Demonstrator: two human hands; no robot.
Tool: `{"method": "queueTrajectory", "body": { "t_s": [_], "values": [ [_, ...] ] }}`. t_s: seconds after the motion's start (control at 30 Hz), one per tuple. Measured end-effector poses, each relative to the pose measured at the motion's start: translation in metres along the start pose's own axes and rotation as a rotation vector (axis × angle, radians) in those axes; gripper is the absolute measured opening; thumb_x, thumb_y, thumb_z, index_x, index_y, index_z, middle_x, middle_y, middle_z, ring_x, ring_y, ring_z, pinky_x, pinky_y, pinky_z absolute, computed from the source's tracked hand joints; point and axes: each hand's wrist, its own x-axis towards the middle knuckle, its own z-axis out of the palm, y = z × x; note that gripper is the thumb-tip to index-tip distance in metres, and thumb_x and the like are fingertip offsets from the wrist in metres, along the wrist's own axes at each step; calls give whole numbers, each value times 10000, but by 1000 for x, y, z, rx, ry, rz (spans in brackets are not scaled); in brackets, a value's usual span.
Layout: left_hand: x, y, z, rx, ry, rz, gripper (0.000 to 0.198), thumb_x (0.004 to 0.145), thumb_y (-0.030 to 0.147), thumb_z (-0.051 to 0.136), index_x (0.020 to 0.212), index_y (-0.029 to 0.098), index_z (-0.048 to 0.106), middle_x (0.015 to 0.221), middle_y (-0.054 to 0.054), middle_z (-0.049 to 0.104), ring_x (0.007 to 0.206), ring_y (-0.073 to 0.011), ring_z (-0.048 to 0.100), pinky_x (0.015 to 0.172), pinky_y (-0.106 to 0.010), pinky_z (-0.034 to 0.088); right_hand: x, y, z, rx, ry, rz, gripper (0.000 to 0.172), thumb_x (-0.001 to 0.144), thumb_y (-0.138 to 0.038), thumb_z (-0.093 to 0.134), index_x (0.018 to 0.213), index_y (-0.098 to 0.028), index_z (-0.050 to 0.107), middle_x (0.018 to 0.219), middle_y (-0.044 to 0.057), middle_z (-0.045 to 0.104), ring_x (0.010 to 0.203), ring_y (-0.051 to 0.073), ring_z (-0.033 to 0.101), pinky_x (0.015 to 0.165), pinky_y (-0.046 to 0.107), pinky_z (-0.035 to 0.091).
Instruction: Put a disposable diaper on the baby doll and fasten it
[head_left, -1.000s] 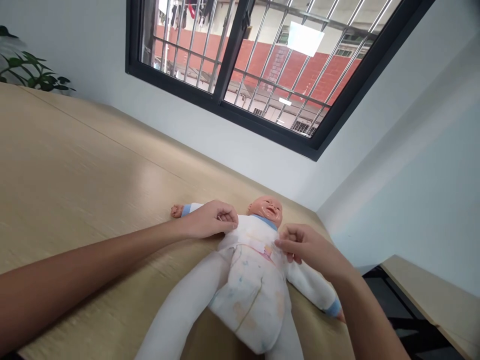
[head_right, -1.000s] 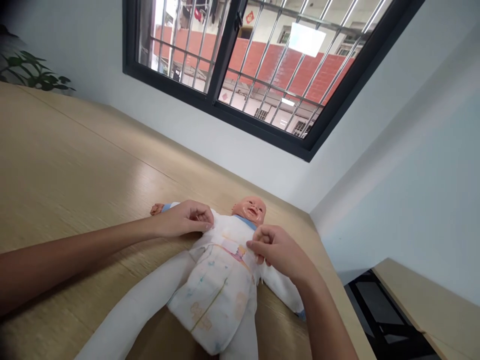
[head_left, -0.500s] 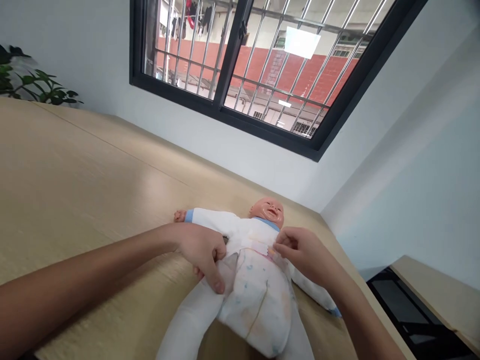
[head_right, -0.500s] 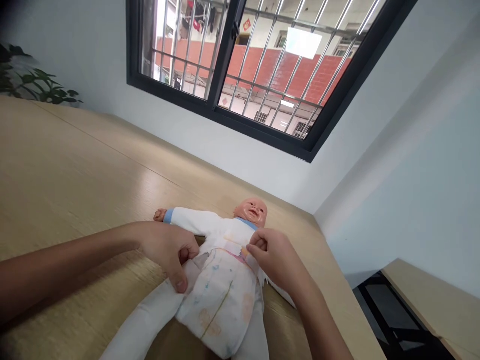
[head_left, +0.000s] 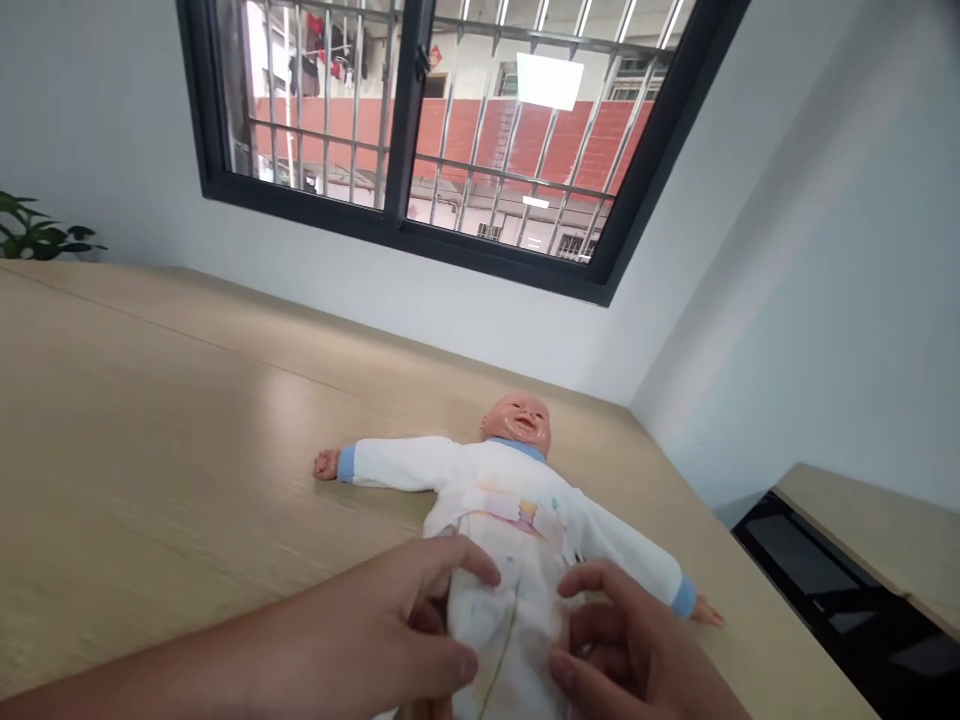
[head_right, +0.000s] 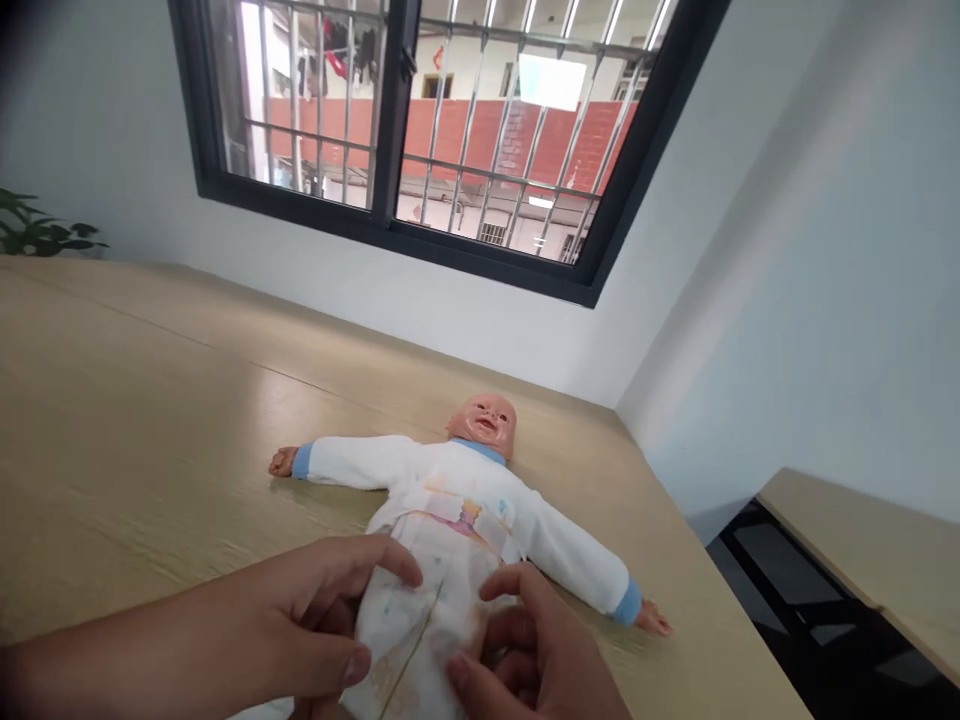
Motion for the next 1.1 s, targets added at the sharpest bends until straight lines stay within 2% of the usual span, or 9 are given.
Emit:
{"method": "queueTrajectory", "body": {
  "t_s": [0.17,0.33,0.47,0.6,0.7,0.77,0.87,0.97,1.1],
  "values": [
    [6,-4,0,-30,-48,5,455,802,305,627,1238,228,522,709,31,572,598,-114,571,583,-194,459,1,3,10,217,-52,-48,547,773,-554,736,1005,-217,372,802,2,597,614,94,491,535,195,352],
    [-2,-9,-7,288,-160,23,403,960,293,450,1358,280,516,619,36,539,490,-97,513,516,-171,423,3,-7,-5,134,-59,-132,392,805,-383,730,831,-199,384,715,-40,511,622,81,435,524,187,307],
    [-11,-22,1,561,113,129,409,933,331,519,1339,348,554,838,11,592,631,-106,566,579,-182,441,1,-13,-15,32,-76,-80,344,802,-333,720,862,-197,410,717,-32,537,624,85,435,529,193,290],
    [-13,-34,10,535,359,183,361,842,393,640,1180,290,572,782,24,580,651,-141,547,573,-210,442,-8,-20,-20,-57,-39,-18,314,758,-278,725,888,-198,451,652,-55,505,589,87,441,522,195,292],
    [-15,-31,12,709,262,221,238,795,371,669,987,265,578,812,0,620,699,-185,579,613,-259,464,-16,-20,-20,-109,-145,-9,261,703,-203,728,845,-186,509,746,-25,562,654,100,498,561,200,343],
    [-17,-26,13,883,174,264,339,826,275,624,1159,307,573,969,-23,663,836,-218,620,720,-288,486,-18,-15,-15,-191,-150,-25,245,712,-202,710,898,-195,552,771,-20,579,677,113,516,581,207,368],
    [-18,-22,17,1062,182,318,479,891,200,544,1348,340,509,1153,-47,654,1018,-247,615,860,-316,478,-15,-5,-4,-423,-20,-98,214,772,-225,653,977,-217,593,685,-30,573,618,120,496,564,219,371],
    [-22,-17,23,1212,204,304,229,920,230,528,1091,273,675,1008,-73,684,936,-266,626,803,-342,482,-13,-3,-1,-595,18,-157,98,783,-196,636,879,-220,635,699,-17,616,635,125,525,572,218,383],
    [-31,1,22,1156,65,237,123,864,321,630,776,236,634,902,-40,674,794,-220,625,652,-300,468,-22,-17,-15,-725,9,-231,104,857,-234,608,759,-222,640,661,-18,602,599,116,511,534,214,374]
  ]
}}
